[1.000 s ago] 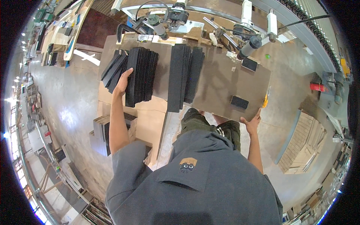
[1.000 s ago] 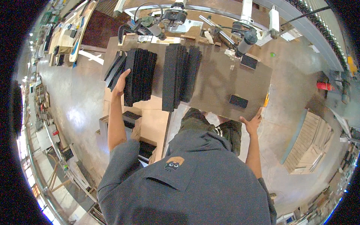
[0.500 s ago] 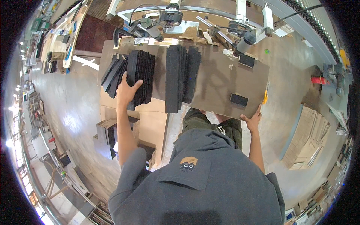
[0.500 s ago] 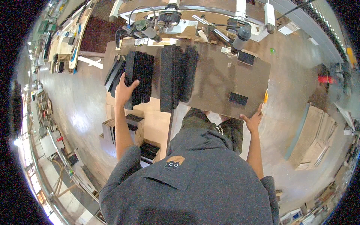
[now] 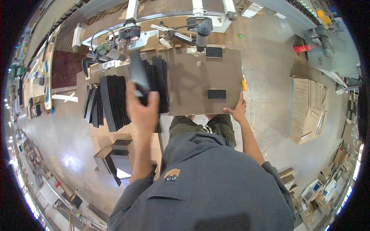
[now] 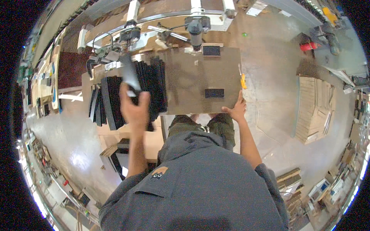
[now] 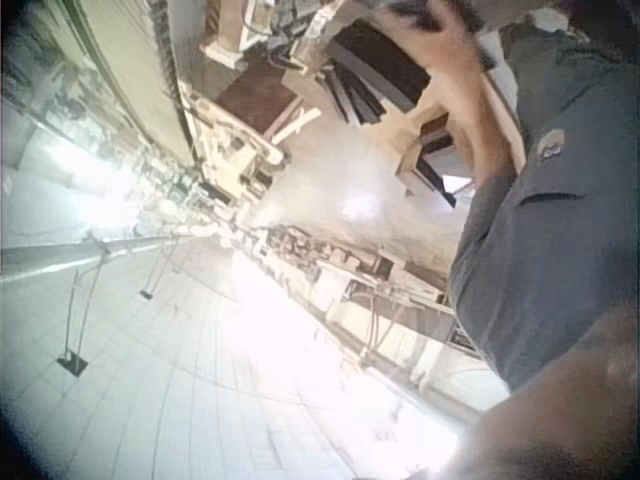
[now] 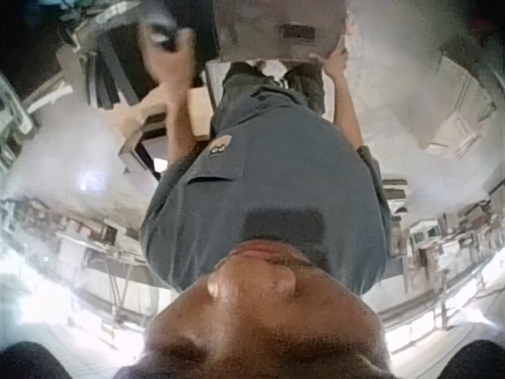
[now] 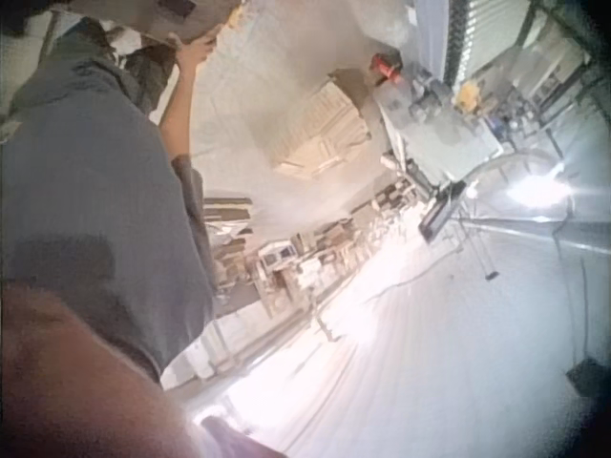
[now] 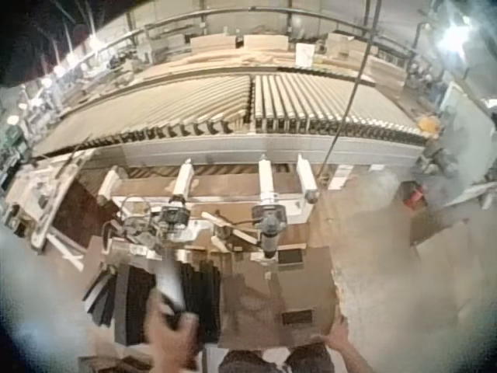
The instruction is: The person takes black foam blocks one at a time from a stack, places them on a metal guide on a work table, and presses them down with their hands.
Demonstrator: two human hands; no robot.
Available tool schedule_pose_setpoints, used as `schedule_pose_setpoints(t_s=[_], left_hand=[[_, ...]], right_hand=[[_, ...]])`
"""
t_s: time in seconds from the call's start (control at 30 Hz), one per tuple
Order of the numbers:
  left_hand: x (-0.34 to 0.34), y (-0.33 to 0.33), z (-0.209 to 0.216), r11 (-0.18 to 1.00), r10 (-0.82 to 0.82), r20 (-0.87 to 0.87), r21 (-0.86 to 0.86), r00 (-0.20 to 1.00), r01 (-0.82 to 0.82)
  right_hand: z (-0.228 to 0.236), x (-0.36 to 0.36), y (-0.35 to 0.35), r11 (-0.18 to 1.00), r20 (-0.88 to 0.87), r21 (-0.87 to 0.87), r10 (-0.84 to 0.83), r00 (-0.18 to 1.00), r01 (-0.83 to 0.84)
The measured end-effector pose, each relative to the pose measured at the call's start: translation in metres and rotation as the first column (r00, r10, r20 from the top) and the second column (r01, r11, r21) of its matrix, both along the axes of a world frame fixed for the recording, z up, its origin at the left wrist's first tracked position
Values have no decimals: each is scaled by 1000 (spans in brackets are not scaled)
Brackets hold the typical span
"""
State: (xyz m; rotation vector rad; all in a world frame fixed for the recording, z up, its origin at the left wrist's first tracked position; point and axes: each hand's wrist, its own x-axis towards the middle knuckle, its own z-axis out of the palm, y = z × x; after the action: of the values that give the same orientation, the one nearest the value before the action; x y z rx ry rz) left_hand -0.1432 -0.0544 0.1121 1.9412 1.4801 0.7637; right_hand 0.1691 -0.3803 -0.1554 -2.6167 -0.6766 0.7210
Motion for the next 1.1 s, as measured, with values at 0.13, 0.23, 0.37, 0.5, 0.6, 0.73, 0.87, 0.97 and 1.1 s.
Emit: schedule_pose_setpoints(t_s=[0.13, 0.23, 0.37, 0.5, 0.6, 0.73, 0.87, 0.97, 1.1], left_hand=[[78, -53, -114, 962, -123, -154, -261, 980, 80], [129, -56, -149, 921, -132, -208, -388, 969, 42], [169, -47, -205, 985, -167, -388, -18, 907, 174], [173, -44, -245, 968, -248, -134, 8, 960, 251], [139, -61, -242, 929, -330, 70, -153, 941, 337], [83, -90, -220, 825, -518, 100, -204, 849, 527], [71, -95, -230, 771, -637, -125, -124, 760, 625], [80, -87, -236, 777, -629, -180, -104, 756, 621], [89, -74, -239, 776, -621, -225, -39, 751, 630]], right_hand=[[20, -4, 10, 999, -65, -32, -44, 997, 42], [14, -5, 5, 999, -23, -16, -44, 999, 44], [24, -5, 10, 997, -73, -44, -72, 995, 69], [34, -8, 16, 998, -86, -28, -64, 994, 61], [25, -6, 9, 997, -82, -23, -80, 993, 79], [18, -8, 7, 996, -55, -33, -88, 995, 86], [24, -7, 11, 995, -93, -48, -92, 991, 88], [21, -9, 7, 997, -53, -8, -72, 996, 72], [22, -10, 10, 995, -63, -51, -83, 995, 80]])
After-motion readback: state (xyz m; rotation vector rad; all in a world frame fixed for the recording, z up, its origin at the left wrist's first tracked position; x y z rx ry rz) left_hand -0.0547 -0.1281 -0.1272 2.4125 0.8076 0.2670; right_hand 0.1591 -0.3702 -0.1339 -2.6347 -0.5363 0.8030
